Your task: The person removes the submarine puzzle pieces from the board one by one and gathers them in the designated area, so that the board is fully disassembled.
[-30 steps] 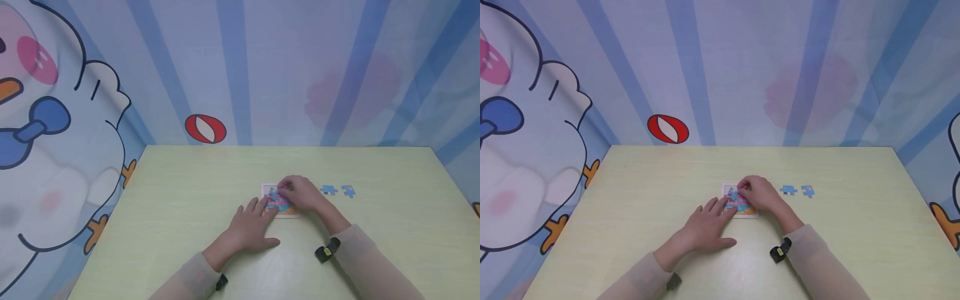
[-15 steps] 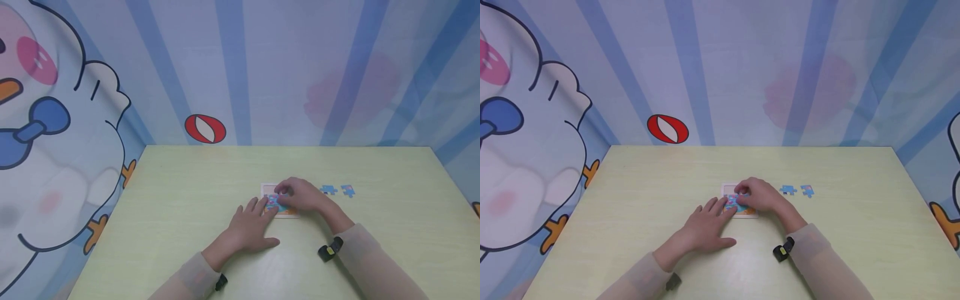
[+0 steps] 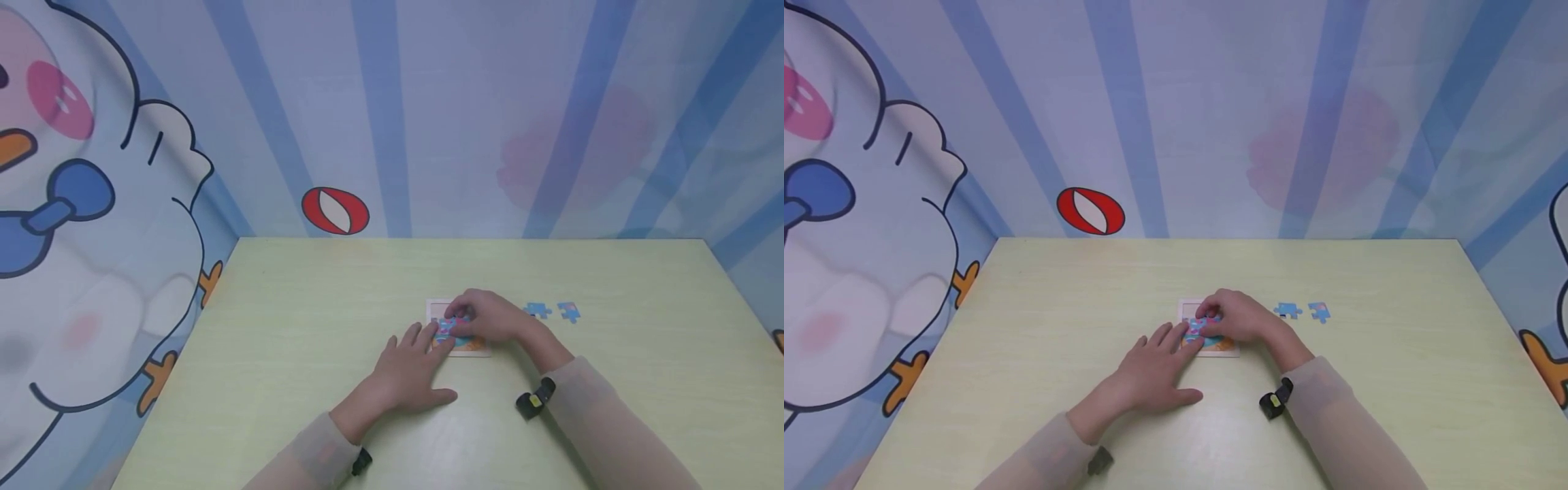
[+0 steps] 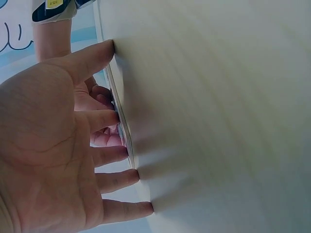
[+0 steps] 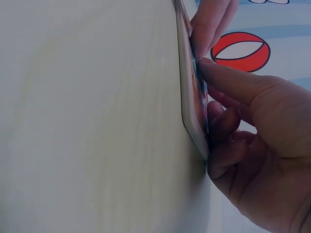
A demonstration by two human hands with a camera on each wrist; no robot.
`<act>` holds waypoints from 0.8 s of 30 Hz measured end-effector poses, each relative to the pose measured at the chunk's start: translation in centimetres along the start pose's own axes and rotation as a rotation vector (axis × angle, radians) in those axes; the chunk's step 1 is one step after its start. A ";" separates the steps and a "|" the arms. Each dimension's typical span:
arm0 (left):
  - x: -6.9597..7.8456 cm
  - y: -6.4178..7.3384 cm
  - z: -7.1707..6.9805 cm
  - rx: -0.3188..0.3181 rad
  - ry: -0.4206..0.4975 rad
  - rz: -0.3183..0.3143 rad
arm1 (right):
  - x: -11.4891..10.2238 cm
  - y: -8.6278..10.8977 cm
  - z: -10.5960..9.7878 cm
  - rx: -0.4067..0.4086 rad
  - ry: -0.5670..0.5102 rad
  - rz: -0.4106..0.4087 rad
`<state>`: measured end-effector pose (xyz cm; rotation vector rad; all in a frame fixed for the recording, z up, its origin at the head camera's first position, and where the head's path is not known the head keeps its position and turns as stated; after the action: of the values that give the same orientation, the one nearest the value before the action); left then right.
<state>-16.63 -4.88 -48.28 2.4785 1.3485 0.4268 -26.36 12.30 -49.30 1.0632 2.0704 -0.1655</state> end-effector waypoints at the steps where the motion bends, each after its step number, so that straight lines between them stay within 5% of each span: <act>1: 0.0 0.0 0.0 -0.001 0.002 -0.001 | 0.0 -0.1 0.0 -0.004 -0.002 -0.002; 24: 0.0 0.1 0.0 0.003 0.030 0.002 | -0.1 0.0 -0.3 0.000 0.033 -0.012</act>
<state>-16.59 -4.93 -48.26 2.4855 1.3599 0.4646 -26.49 12.36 -49.03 1.0606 2.1061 -0.1552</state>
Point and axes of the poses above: each hand's wrist, its own y-axis away from the middle knuckle, its own z-axis out of the palm, x = y × z, the point moved 4 cm from there along -y, towards the middle knuckle, and after that the axes turned 7 degrees about -x, right-handed, at the moved point
